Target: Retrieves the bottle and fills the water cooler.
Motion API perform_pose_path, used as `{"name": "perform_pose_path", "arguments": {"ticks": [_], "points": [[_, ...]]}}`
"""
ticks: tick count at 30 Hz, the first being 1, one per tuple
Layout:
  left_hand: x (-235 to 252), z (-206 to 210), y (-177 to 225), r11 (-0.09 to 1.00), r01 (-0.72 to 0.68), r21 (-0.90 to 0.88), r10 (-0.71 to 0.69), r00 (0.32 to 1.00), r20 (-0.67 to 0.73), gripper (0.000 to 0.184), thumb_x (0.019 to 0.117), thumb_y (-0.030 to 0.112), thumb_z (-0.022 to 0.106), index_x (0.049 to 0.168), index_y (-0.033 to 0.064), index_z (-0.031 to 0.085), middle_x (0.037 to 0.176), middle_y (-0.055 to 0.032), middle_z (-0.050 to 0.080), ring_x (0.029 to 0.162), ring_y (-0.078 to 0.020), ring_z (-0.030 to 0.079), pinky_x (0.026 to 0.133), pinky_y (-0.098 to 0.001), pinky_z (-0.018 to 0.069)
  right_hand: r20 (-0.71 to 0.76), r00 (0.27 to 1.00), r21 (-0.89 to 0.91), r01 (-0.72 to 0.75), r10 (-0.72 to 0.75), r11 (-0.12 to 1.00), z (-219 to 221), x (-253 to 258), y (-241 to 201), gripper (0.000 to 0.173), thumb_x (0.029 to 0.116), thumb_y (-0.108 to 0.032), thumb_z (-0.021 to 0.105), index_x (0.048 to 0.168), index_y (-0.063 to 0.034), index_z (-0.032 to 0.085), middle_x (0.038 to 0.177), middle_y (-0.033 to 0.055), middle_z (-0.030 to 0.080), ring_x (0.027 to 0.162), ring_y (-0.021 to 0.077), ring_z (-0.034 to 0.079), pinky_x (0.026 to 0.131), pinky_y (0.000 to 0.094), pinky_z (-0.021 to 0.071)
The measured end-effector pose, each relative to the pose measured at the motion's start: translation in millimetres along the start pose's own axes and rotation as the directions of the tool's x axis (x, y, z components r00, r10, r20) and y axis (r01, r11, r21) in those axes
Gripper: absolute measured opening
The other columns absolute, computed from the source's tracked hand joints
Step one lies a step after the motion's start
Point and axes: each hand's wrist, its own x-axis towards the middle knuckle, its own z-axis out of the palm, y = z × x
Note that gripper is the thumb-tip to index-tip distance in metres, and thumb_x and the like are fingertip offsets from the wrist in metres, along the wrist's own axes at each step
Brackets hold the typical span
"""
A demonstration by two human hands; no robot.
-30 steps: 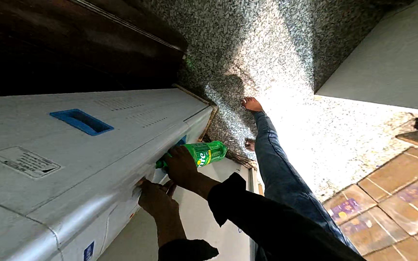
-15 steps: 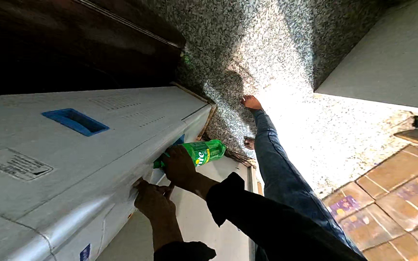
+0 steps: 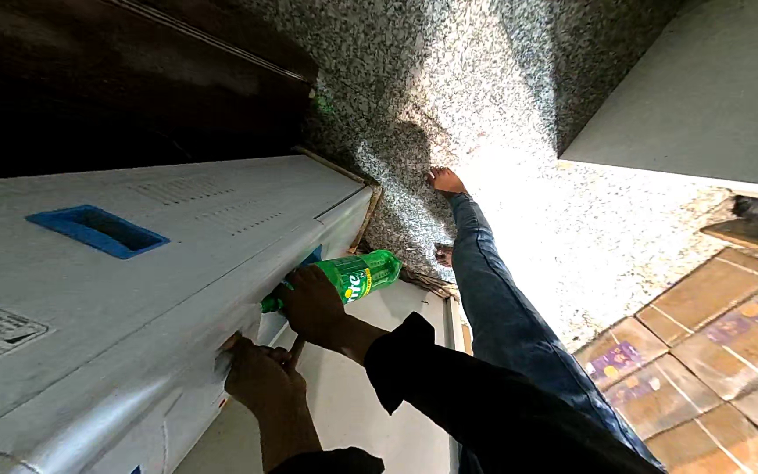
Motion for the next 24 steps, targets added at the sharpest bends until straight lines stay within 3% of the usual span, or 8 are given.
{"name": "perform_pose_path", "arguments": {"ticks": [7, 10, 13, 24], "points": [[1.7, 0.7, -2.3, 0.999, 0.006, -0.045, -0.005, 1.0, 0.018, 0.037, 0.1105, 0.038, 0.044, 0.08, 0.0178, 0.043, 0.054, 0.0061, 0.035, 0.041, -0.0084, 0.04, 0.043, -0.0263, 0.0461, -0.012, 1.0, 0.004, 0.006, -0.006, 1.0, 1.0, -1.3, -0.1, 0.028, 0.0939, -0.02, 0.072, 0.12, -0.0107, 0.074, 0.123, 0.0128, 0.069, 0.122, 0.0311, 0.06, 0.115, 0.0476, 0.0383], [1.5, -0.3, -2.9, 0.999, 0.001, -0.046, 0.001, 0.999, 0.039, 0.038, 0.1105, 0.039, 0.043, 0.079, 0.0181, 0.043, 0.053, 0.0064, 0.036, 0.041, -0.0085, 0.041, 0.044, -0.0279, 0.0483, 0.153, 0.987, -0.031, -0.036, 0.041, 0.999, -24.3, -2.6, -8.7, 0.033, 0.0981, -0.021, 0.069, 0.13, -0.0121, 0.069, 0.133, 0.0114, 0.065, 0.13, 0.0297, 0.055, 0.118, 0.0462, 0.0354], [1.8, -0.7, -5.0, 0.999, -0.019, -0.046, 0.021, 0.999, 0.038, 0.036, 0.111, 0.037, 0.042, 0.081, 0.017, 0.043, 0.054, 0.0058, 0.036, 0.041, -0.0082, 0.041, 0.043, -0.0264, 0.0468, 0.031, 1.0, 0.022, -0.002, 0.001, 1.0, -6.4, -1.7, -1.2, 0.03, 0.0947, -0.018, 0.07, 0.123, -0.0079, 0.072, 0.126, 0.0147, 0.068, 0.125, 0.0324, 0.059, 0.116, 0.0484, 0.037], [-0.2, 2.3, 0.2, 1.0, -0.005, -0.029, 0.005, 1.0, -0.014, 0.033, 0.1103, 0.034, 0.046, 0.083, 0.0166, 0.045, 0.054, 0.0064, 0.036, 0.04, -0.0063, 0.04, 0.04, -0.0235, 0.0439, -0.006, 1.0, 0.005, 0.0, 0.0, 1.0, -0.7, -0.5, -0.7, 0.029, 0.0928, -0.018, 0.072, 0.121, -0.0119, 0.073, 0.125, 0.0115, 0.069, 0.122, 0.0299, 0.06, 0.114, 0.0466, 0.0393]]}}
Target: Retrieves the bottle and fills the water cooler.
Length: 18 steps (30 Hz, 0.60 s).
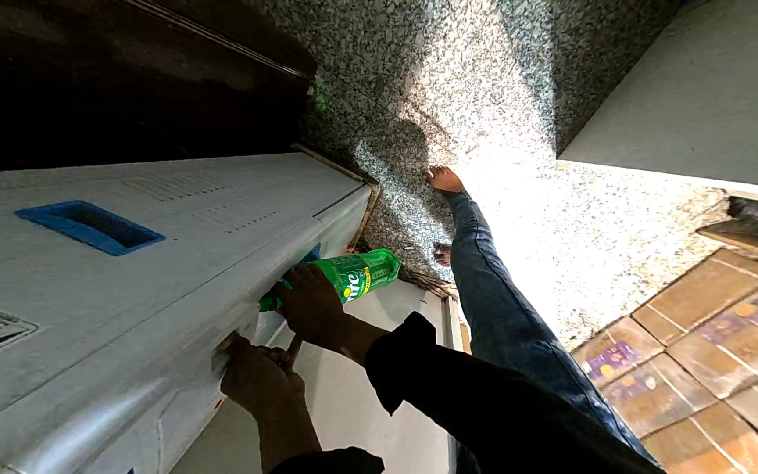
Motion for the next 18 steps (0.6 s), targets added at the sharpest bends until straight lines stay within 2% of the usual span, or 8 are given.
{"name": "perform_pose_path", "arguments": {"ticks": [4, 9, 13, 18], "points": [[4.0, -0.7, -3.4, 1.0, 0.004, -0.003, -0.004, 1.0, -0.004, 0.034, 0.1102, 0.034, 0.046, 0.081, 0.0162, 0.044, 0.054, 0.006, 0.036, 0.04, -0.0074, 0.04, 0.042, -0.0242, 0.0449, 0.042, 0.999, 0.003, -0.011, 0.011, 1.0, -1.1, 0.9, 0.1, 0.03, 0.0947, -0.018, 0.069, 0.124, -0.0118, 0.072, 0.128, 0.0117, 0.068, 0.125, 0.03, 0.058, 0.116, 0.0473, 0.0371], [2.4, -0.3, -3.2, 1.0, -0.009, 0.004, 0.009, 1.0, 0.007, 0.035, 0.1108, 0.034, 0.044, 0.081, 0.0163, 0.044, 0.053, 0.0064, 0.036, 0.04, -0.0066, 0.04, 0.041, -0.0233, 0.0446, 0.0, 1.0, 0.004, -0.002, 0.002, 1.0, 0.0, -0.1, 0.3, 0.029, 0.0942, -0.016, 0.069, 0.122, -0.0113, 0.073, 0.125, 0.0127, 0.069, 0.123, 0.031, 0.06, 0.114, 0.0477, 0.0395], [1.1, 0.5, -1.8, 1.0, 0.01, -0.001, -0.01, 1.0, 0.01, 0.038, 0.111, 0.036, 0.043, 0.078, 0.0173, 0.043, 0.053, 0.0064, 0.035, 0.04, -0.0073, 0.04, 0.042, -0.0244, 0.0454, 0.025, 1.0, -0.01, -0.017, 0.018, 1.0, 1.7, -0.1, 0.0, 0.03, 0.0946, -0.019, 0.07, 0.124, -0.0133, 0.073, 0.127, 0.0114, 0.069, 0.125, 0.0298, 0.059, 0.116, 0.0469, 0.0376], [0.3, 0.7, -1.9, 1.0, 0.009, 0.003, -0.009, 1.0, 0.019, 0.037, 0.111, 0.038, 0.043, 0.082, 0.0163, 0.044, 0.053, 0.006, 0.034, 0.04, -0.0081, 0.039, 0.042, -0.0262, 0.0453, -0.047, 0.999, 0.009, 0.014, -0.014, 1.0, -1.8, -2.7, 0.2, 0.031, 0.091, -0.014, 0.072, 0.121, -0.0092, 0.074, 0.125, 0.0146, 0.069, 0.121, 0.032, 0.062, 0.11, 0.0489, 0.0425]]}}
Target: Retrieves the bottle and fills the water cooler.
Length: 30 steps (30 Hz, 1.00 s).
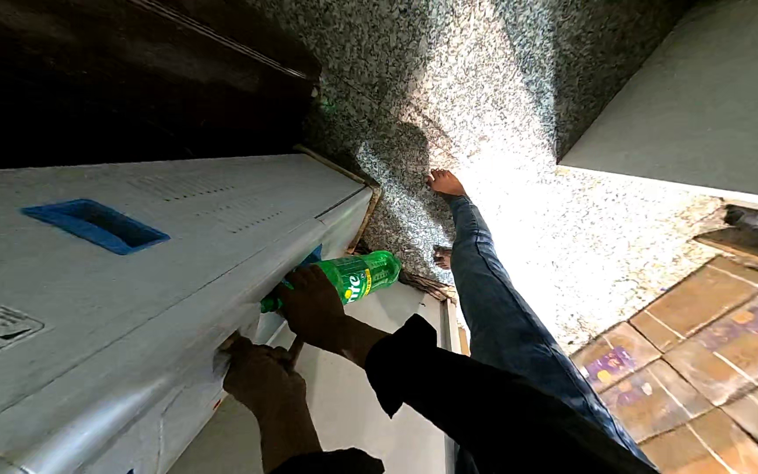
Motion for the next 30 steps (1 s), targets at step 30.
{"name": "perform_pose_path", "arguments": {"ticks": [30], "points": [[-1.5, 0.7, -0.5, 1.0, -0.001, -0.019, 0.002, 1.0, 0.023, 0.037, 0.1121, 0.036, 0.039, 0.08, 0.0169, 0.043, 0.053, 0.0068, 0.034, 0.04, -0.0069, 0.039, 0.042, -0.0233, 0.0439, 0.084, 0.996, 0.004, -0.028, 0.028, 1.0, -4.3, 2.1, -1.9, 0.028, 0.0932, -0.017, 0.072, 0.12, -0.0082, 0.074, 0.126, 0.0154, 0.068, 0.125, 0.033, 0.059, 0.115, 0.0489, 0.0394]]}}
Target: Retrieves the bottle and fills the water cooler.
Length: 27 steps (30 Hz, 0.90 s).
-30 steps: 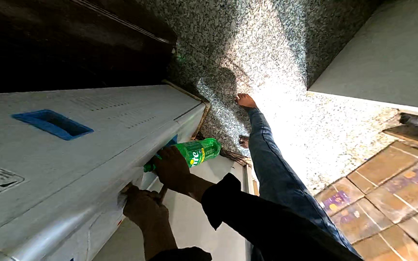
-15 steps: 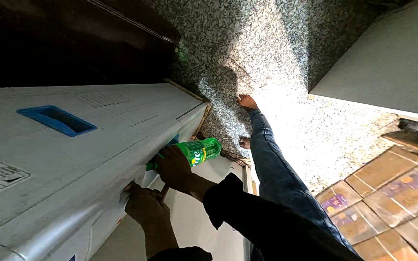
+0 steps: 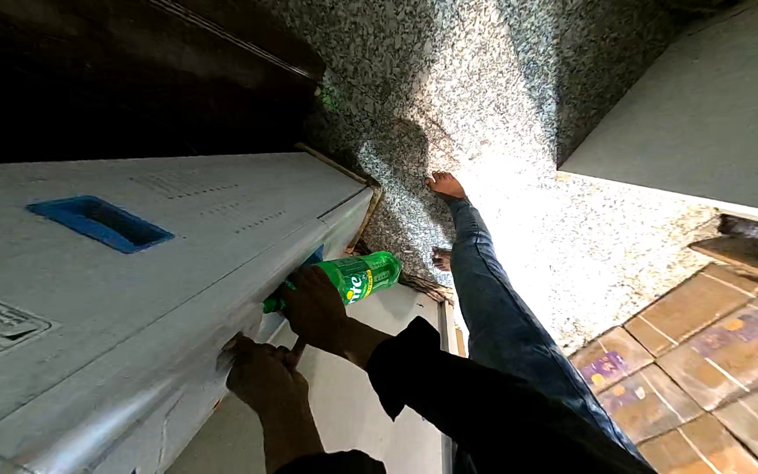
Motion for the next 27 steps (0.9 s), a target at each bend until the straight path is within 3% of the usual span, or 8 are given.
{"name": "perform_pose_path", "arguments": {"ticks": [9, 15, 20, 27], "points": [[2.6, -2.1, -3.1, 1.0, -0.007, -0.017, 0.007, 1.0, 0.015, 0.032, 0.1123, 0.032, 0.04, 0.085, 0.0156, 0.045, 0.054, 0.0068, 0.036, 0.041, -0.0059, 0.04, 0.041, -0.0217, 0.0426, 0.026, 1.0, -0.031, -0.005, 0.006, 1.0, -0.2, 1.4, -1.4, 0.029, 0.0935, -0.018, 0.072, 0.122, -0.0106, 0.073, 0.125, 0.0135, 0.068, 0.124, 0.0314, 0.059, 0.115, 0.0472, 0.0386], [1.1, -0.8, -1.1, 1.0, 0.007, -0.005, -0.007, 1.0, 0.004, 0.038, 0.1119, 0.034, 0.04, 0.078, 0.0172, 0.042, 0.053, 0.0069, 0.035, 0.04, -0.0069, 0.039, 0.042, -0.0234, 0.0439, 0.058, 0.998, -0.041, -0.009, 0.011, 0.999, -2.2, 2.2, -1.8, 0.031, 0.0954, -0.02, 0.07, 0.125, -0.0098, 0.072, 0.128, 0.0137, 0.067, 0.127, 0.0316, 0.057, 0.116, 0.0476, 0.0377], [-0.7, -0.1, 0.9, 1.0, 0.025, -0.018, -0.025, 1.0, 0.004, 0.035, 0.112, 0.033, 0.04, 0.081, 0.0175, 0.044, 0.054, 0.0072, 0.035, 0.041, -0.0065, 0.039, 0.042, -0.0229, 0.0443, -0.027, 1.0, -0.043, 0.007, -0.009, 0.999, 1.9, -0.1, -0.8, 0.029, 0.0914, -0.017, 0.073, 0.12, -0.0099, 0.074, 0.122, 0.0133, 0.069, 0.121, 0.0315, 0.06, 0.112, 0.0473, 0.0413], [-0.5, 1.1, 0.8, 0.999, 0.03, -0.011, -0.03, 1.0, -0.003, 0.036, 0.1121, 0.032, 0.039, 0.08, 0.0173, 0.043, 0.053, 0.0079, 0.035, 0.039, -0.006, 0.038, 0.041, -0.022, 0.0427, 0.015, 1.0, 0.001, -0.007, 0.007, 1.0, -5.0, 0.0, -2.7, 0.028, 0.0931, -0.016, 0.071, 0.119, -0.0078, 0.074, 0.124, 0.0151, 0.068, 0.123, 0.0328, 0.059, 0.112, 0.0484, 0.0402]]}}
